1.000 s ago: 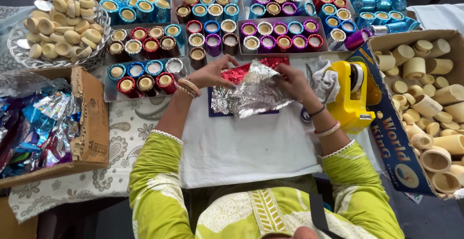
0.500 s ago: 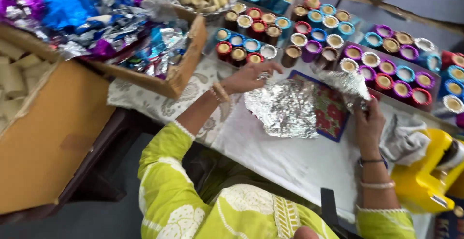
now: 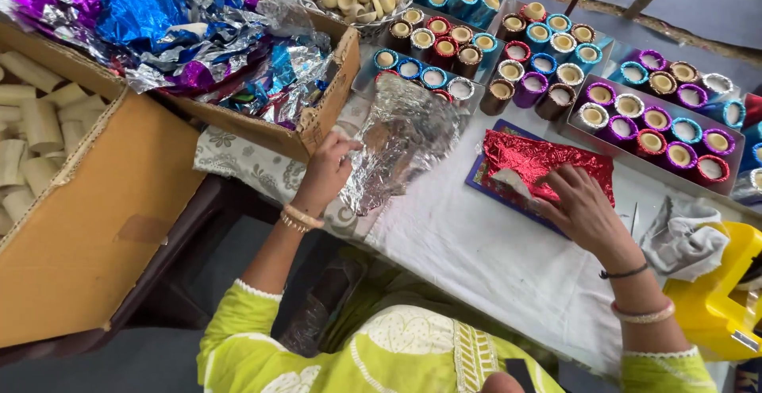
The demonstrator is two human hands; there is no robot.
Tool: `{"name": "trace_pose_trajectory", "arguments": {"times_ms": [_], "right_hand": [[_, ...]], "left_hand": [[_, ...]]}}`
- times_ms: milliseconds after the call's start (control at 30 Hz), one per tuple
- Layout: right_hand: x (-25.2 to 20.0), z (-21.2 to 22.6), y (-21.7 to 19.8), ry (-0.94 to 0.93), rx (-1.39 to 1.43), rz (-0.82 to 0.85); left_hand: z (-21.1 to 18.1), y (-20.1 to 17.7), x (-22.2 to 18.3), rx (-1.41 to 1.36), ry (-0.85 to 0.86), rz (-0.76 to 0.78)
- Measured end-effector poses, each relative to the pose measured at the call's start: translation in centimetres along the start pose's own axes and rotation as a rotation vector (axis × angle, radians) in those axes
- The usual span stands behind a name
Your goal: Wrapping small clay lamps (diyas) in decorative foil and organizing them for packaging.
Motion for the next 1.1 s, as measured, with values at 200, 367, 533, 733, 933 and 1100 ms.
{"name": "trace_pose_trajectory", "arguments": {"times_ms": [200,367,533,733,933,1100], "right_hand": [[4.0,10.9,-1.1,-0.466,-0.123,-0.303],[5.0,18.5,1.7,-0.890,-0.498,-0.441],[10.8,8.6,-0.2,-0.295,-0.020,-0.232],[7.9,-4.3,8.1,-0.028,0.429,0.190],[6.8,-4.8,10.4,0.161,0.772,0.427],[8.0,-5.0,7.1,0.185,1.129,0.161]], "left_hand": [[0.7,2.7,-2.9,-0.237,-0.047,-0.002],[-1.6,5.0,-4.8,-0.146,-0.099,0.098],[-2.4,5.8,-5.1,-0.075,-0.030,0.157],[-5.7,6.5,-2.9,-0.155,-0.013,0.189],[-5.9,13.1,-1.8,-0.286,0.214,0.086],[-9.3,19.0,1.9,-0.088,0.138,0.181]]}}
Point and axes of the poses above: each hand's wrist, its own x-axis towards the middle knuckle, its own y-axis out of the palm, z = x × y, the point moved 10 cm from there along x, towards the middle knuckle, and after that the axes turned 13 degrees about -z, right-handed, at the moved point
